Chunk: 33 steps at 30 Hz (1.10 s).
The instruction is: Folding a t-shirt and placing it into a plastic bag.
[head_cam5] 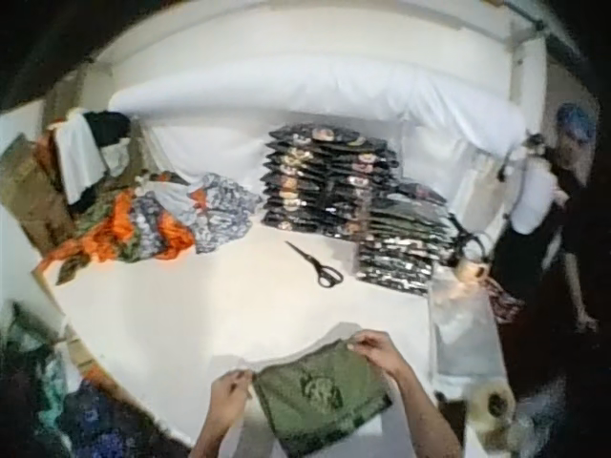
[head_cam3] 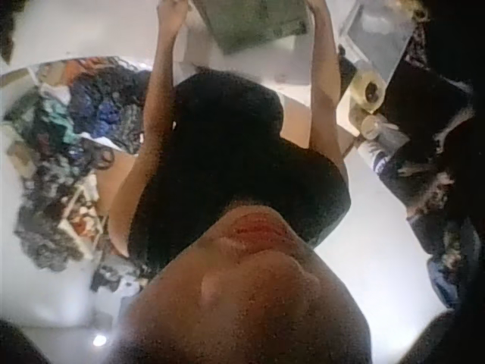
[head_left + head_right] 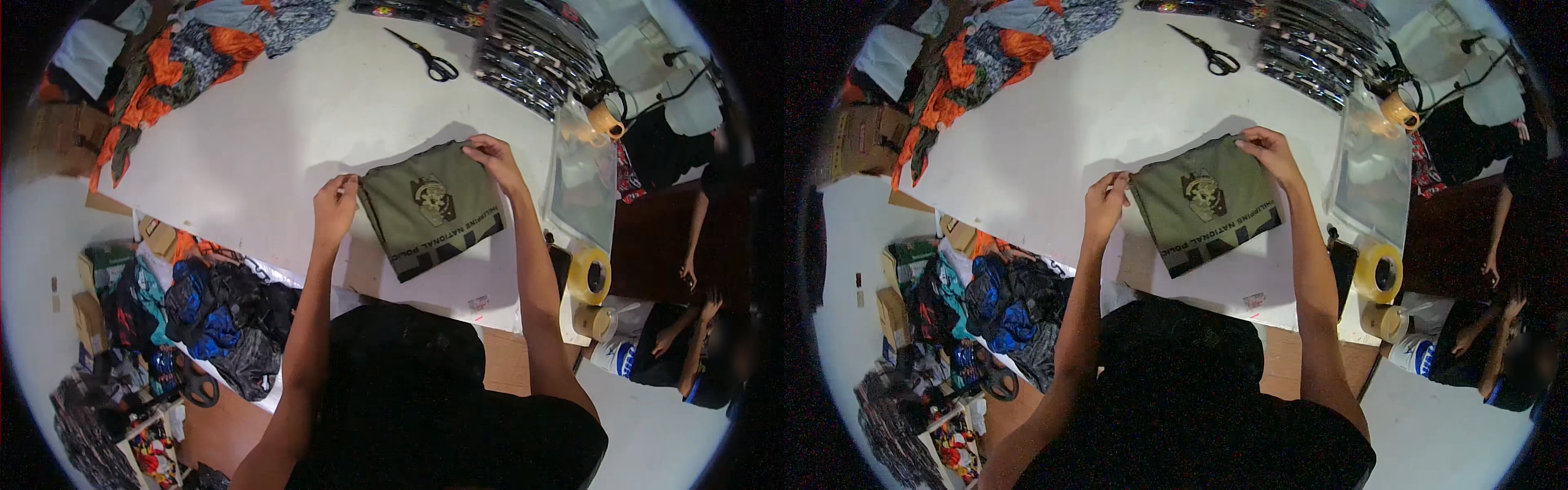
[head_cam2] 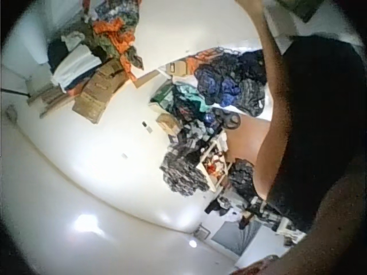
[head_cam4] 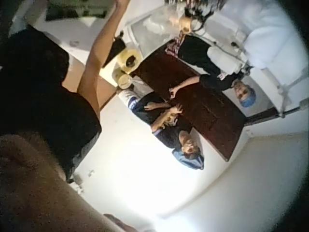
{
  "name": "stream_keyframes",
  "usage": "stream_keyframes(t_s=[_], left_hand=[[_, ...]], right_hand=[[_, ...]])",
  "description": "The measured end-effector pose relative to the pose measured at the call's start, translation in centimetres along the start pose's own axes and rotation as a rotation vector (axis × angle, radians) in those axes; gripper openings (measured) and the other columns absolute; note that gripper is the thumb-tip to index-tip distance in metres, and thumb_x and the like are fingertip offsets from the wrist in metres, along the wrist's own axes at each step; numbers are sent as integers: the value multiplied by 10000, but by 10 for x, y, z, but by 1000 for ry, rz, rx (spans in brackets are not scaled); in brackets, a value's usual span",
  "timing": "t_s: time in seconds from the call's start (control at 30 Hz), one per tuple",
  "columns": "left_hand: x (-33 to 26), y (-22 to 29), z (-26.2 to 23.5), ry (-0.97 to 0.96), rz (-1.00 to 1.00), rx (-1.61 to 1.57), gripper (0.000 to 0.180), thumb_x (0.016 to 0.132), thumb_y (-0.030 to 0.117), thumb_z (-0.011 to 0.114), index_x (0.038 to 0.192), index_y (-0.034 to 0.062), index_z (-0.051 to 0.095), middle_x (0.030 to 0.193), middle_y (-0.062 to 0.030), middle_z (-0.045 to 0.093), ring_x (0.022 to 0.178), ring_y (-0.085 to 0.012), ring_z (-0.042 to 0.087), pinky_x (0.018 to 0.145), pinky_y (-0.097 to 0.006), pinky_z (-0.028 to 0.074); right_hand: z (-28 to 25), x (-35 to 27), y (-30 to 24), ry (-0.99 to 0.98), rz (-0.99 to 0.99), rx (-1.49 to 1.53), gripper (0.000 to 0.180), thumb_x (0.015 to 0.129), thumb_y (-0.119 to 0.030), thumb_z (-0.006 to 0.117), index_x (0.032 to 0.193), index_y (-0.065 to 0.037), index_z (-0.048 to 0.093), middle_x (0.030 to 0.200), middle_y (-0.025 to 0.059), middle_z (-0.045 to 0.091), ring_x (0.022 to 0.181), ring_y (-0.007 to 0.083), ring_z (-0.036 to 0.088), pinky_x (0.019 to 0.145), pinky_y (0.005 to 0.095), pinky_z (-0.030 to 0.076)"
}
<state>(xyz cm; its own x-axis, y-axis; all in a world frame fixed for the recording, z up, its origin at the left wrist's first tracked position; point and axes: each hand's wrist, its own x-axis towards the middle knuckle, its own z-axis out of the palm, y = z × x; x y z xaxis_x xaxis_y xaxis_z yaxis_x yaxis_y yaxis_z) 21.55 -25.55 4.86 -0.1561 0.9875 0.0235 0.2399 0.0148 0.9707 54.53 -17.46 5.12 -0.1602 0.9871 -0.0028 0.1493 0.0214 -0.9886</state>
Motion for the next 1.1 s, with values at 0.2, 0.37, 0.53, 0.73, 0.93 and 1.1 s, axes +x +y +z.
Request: stream_keyframes(t_s=[0.2, 0.37, 0.53, 0.73, 0.93, 1.1], left_hand=[[-7, -3, 10, 85, 123, 219, 207, 879, 175, 685, 893, -30, 657, 806, -141, 649, 659, -163, 606, 597, -301, 498], [-3, -2, 8, 4, -133, -108, 231, 941, 193, 616, 909, -35, 596, 797, -64, 612, 637, -95, 567, 527, -268, 550], [5, 4, 8, 11, -225, -60, 224, 927, 187, 631, 900, -33, 596, 769, -90, 638, 622, -119, 607, 497, -286, 545], [12, 10, -1, 43, -87, 203, 259, 843, 199, 718, 889, -39, 627, 791, -127, 678, 601, -162, 654, 468, -307, 533], [30, 12, -7, -144, -34, 306, 284, 792, 193, 766, 881, -54, 658, 805, -135, 682, 562, -176, 652, 468, -303, 536], [35, 4, -10, -193, -177, 204, 286, 779, 174, 775, 904, -60, 668, 793, -135, 675, 602, -186, 664, 473, -303, 544]], right_hand=[[7, 6, 12, -96, 14, 137, 115, 921, -101, 638, 1020, -49, 612, 838, -18, 606, 777, 67, 534, 723, 224, 436], [21, 12, 13, -46, 23, -78, 140, 960, -177, 604, 1028, -64, 556, 748, -20, 540, 689, 66, 463, 625, 239, 396], [23, 20, 17, 7, 93, -15, 181, 934, -193, 642, 1001, -49, 553, 766, -11, 560, 690, 78, 463, 615, 248, 402], [17, 31, 17, -20, -111, -243, 240, 868, -189, 720, 1032, -33, 642, 854, 33, 653, 746, 109, 557, 699, 263, 464], [9, 51, 3, -344, 0, -303, 198, 863, -196, 716, 987, -44, 688, 914, 49, 674, 821, 140, 588, 762, 279, 474], [10, 56, 1, -370, -3, -394, 134, 900, -125, 659, 971, -12, 670, 890, 41, 658, 852, 128, 586, 794, 270, 473]])
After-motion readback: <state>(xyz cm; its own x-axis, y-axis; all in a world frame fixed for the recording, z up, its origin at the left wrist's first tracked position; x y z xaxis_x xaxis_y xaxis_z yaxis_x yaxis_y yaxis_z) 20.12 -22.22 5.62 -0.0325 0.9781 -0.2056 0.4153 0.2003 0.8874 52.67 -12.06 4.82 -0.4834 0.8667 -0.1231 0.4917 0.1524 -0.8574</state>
